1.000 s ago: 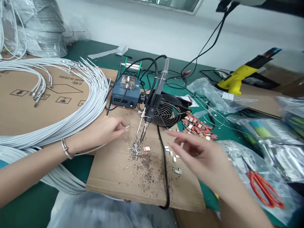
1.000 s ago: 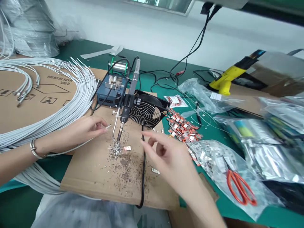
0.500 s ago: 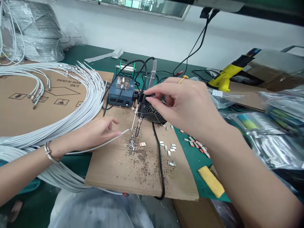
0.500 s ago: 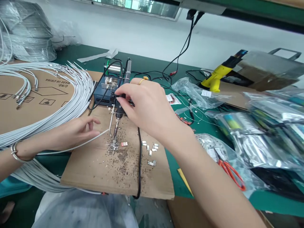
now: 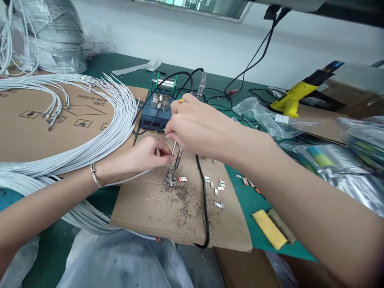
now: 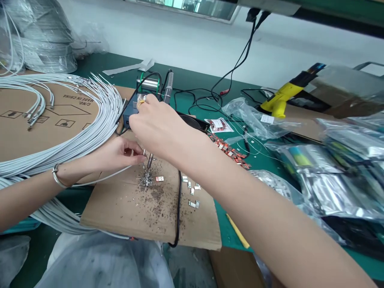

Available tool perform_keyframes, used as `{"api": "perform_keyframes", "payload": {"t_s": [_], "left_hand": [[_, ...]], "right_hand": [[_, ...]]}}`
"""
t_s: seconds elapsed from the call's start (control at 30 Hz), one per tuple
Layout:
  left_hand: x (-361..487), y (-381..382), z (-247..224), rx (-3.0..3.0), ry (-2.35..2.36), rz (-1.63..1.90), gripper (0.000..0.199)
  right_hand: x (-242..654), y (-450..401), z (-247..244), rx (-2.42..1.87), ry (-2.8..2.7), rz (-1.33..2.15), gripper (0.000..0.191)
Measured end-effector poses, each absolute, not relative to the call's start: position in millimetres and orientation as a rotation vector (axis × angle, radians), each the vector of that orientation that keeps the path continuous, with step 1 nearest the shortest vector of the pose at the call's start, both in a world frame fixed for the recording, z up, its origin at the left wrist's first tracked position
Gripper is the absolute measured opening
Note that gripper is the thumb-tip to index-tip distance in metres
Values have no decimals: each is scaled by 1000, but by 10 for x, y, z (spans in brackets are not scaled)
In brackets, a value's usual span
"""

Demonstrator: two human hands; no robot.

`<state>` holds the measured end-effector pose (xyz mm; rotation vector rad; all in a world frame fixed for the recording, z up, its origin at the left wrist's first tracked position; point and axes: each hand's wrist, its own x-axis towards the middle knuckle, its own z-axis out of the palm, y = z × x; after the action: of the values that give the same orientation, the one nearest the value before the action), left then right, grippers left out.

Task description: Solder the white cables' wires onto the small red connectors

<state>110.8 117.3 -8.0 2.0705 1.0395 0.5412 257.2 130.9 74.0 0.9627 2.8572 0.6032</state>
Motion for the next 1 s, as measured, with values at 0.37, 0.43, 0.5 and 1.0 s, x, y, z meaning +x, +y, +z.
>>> {"api": "perform_keyframes", "payload": {"t_s": [0.37,0.43,0.5,1.0], "left_hand": [[1091,1146,-150,1982,1002,534,28],[1097,1117,-125,1971,1010,546,28],[1107,1092,-99,1951,1020,545,27],[1109,1104,-113,1923,1044,577,23]], "right_hand": [[2580,1417,752,921,2829,617,12],[2584,1433,742,911,2848,631,11],[2586,1433,730,885,2854,687,11],[2481,1456,841,921,2684,673,10]]}}
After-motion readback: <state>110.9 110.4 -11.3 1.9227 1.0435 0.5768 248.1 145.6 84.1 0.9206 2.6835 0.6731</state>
